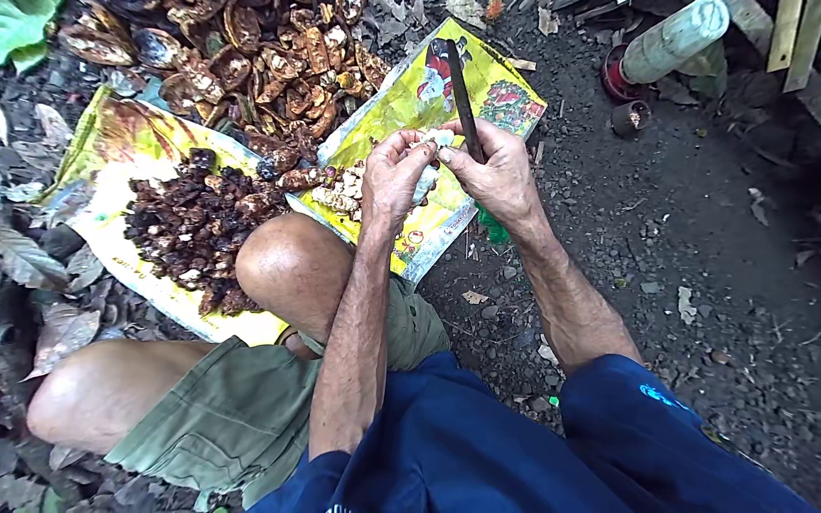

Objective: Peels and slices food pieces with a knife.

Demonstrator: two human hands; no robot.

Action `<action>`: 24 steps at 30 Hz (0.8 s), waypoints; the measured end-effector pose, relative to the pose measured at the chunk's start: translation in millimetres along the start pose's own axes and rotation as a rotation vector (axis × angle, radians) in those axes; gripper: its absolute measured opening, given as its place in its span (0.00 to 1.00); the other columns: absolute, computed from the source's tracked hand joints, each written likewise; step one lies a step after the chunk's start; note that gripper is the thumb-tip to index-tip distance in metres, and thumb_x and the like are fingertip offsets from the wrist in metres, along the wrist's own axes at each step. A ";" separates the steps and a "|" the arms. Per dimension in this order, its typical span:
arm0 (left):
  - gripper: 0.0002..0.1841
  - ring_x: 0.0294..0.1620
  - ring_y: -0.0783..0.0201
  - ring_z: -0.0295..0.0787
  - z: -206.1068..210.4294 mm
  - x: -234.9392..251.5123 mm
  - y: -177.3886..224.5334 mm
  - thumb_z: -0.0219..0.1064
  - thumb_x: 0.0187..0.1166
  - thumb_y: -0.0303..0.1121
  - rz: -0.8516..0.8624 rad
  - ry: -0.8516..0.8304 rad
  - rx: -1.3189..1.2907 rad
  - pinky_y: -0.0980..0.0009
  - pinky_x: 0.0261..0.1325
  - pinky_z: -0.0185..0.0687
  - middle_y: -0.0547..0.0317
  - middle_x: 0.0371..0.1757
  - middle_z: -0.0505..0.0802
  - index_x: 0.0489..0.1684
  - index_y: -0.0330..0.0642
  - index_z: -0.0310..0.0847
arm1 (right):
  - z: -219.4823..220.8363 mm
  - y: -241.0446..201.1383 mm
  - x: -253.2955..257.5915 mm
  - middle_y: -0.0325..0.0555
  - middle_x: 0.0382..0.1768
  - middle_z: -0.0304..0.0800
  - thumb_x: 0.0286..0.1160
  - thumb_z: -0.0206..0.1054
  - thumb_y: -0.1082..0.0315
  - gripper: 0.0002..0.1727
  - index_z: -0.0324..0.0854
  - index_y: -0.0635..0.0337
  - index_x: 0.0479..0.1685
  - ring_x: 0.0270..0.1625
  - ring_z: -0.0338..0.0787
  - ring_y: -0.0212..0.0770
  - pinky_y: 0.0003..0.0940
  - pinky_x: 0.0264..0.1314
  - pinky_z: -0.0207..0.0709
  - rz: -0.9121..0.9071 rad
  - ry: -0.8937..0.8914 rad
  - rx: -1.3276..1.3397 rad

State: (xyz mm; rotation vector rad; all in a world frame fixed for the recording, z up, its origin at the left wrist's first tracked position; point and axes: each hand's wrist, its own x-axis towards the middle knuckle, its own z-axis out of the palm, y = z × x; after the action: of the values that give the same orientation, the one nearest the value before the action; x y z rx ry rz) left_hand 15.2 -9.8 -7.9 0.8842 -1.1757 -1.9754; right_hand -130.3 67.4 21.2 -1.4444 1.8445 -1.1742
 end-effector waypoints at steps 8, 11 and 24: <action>0.07 0.31 0.68 0.87 -4.3 3.3 -3.4 0.67 0.78 0.30 0.054 0.002 0.099 0.69 0.35 0.83 0.58 0.32 0.91 0.47 0.39 0.86 | 3.8 1.3 9.8 0.36 0.20 0.79 0.84 0.64 0.67 0.06 0.82 0.60 0.46 0.14 0.69 0.27 0.21 0.12 0.62 0.196 -0.108 0.337; 0.07 0.30 0.68 0.86 -5.1 5.2 -7.0 0.67 0.78 0.30 0.074 -0.018 0.122 0.69 0.35 0.83 0.59 0.31 0.90 0.47 0.39 0.85 | 2.7 0.2 10.0 0.37 0.19 0.78 0.86 0.60 0.67 0.07 0.80 0.60 0.45 0.11 0.68 0.27 0.21 0.10 0.62 0.298 -0.121 0.465; 0.10 0.23 0.66 0.85 -1.8 0.5 -2.8 0.57 0.85 0.27 0.066 -0.026 -0.133 0.72 0.25 0.85 0.54 0.33 0.90 0.52 0.34 0.82 | 9.4 9.6 11.8 0.40 0.21 0.80 0.91 0.50 0.64 0.15 0.77 0.59 0.36 0.09 0.67 0.27 0.20 0.08 0.63 0.422 -0.125 0.956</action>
State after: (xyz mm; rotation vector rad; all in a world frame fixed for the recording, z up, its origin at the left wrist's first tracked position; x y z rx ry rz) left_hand 15.8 -10.0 -11.3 0.7444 -1.0603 -1.9918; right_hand -131.0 53.8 9.6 -0.5389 1.1219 -1.3969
